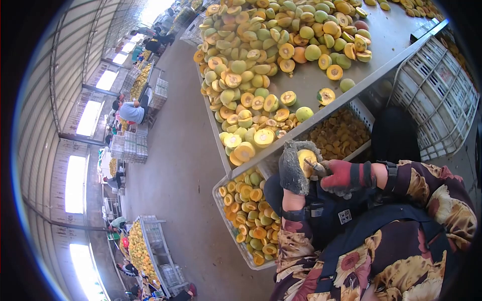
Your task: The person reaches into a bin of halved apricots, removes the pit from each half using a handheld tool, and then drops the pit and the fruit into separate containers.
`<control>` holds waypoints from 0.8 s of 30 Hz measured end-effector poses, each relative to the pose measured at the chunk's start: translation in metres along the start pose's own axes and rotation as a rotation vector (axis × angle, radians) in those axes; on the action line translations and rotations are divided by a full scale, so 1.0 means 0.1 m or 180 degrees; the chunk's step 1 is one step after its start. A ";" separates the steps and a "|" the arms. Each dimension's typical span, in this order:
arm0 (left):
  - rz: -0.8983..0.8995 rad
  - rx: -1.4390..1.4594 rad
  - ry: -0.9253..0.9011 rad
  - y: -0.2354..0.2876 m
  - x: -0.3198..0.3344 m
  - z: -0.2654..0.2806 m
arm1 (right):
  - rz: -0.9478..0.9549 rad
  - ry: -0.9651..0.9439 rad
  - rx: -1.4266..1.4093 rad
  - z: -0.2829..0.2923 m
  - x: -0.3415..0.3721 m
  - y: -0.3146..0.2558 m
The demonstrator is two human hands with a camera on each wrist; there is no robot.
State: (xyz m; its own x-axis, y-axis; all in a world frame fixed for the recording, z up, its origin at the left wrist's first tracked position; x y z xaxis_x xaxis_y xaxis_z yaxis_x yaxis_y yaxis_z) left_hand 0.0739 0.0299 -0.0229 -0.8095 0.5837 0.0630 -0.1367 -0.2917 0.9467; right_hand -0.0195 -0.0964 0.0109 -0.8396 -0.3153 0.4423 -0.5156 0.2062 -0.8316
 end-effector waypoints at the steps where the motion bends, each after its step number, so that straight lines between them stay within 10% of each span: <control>1: 0.0012 0.0254 0.0018 -0.03 -0.06 -0.03 | -0.0043 -0.0022 -0.0200 -0.01 0.01 0.01; 9: -0.0149 -0.0240 0.0100 -0.14 -0.03 -0.07 | 0.1096 0.0519 0.1084 0.01 -0.02 -0.03; 24: -0.0149 -0.0300 0.0118 -0.16 0.05 -0.03 | 0.0945 0.0445 0.1207 -0.02 0.07 -0.05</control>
State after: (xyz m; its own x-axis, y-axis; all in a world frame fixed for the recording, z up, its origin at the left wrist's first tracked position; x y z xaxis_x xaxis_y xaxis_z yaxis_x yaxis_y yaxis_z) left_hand 0.0704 0.0355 -0.0387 -0.8213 0.5705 0.0061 -0.2264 -0.3358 0.9143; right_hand -0.0230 -0.0979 0.0185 -0.9690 -0.1614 0.1872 -0.1742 -0.0911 -0.9805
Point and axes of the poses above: each hand's wrist, its own x-axis away from the middle knuckle, its own z-axis out of the back of the hand, y = z × x, the point moved 5 cm from there along -x, towards the middle knuckle, and after that the axes turned 1 degree about -z, right-handed, at the moved point
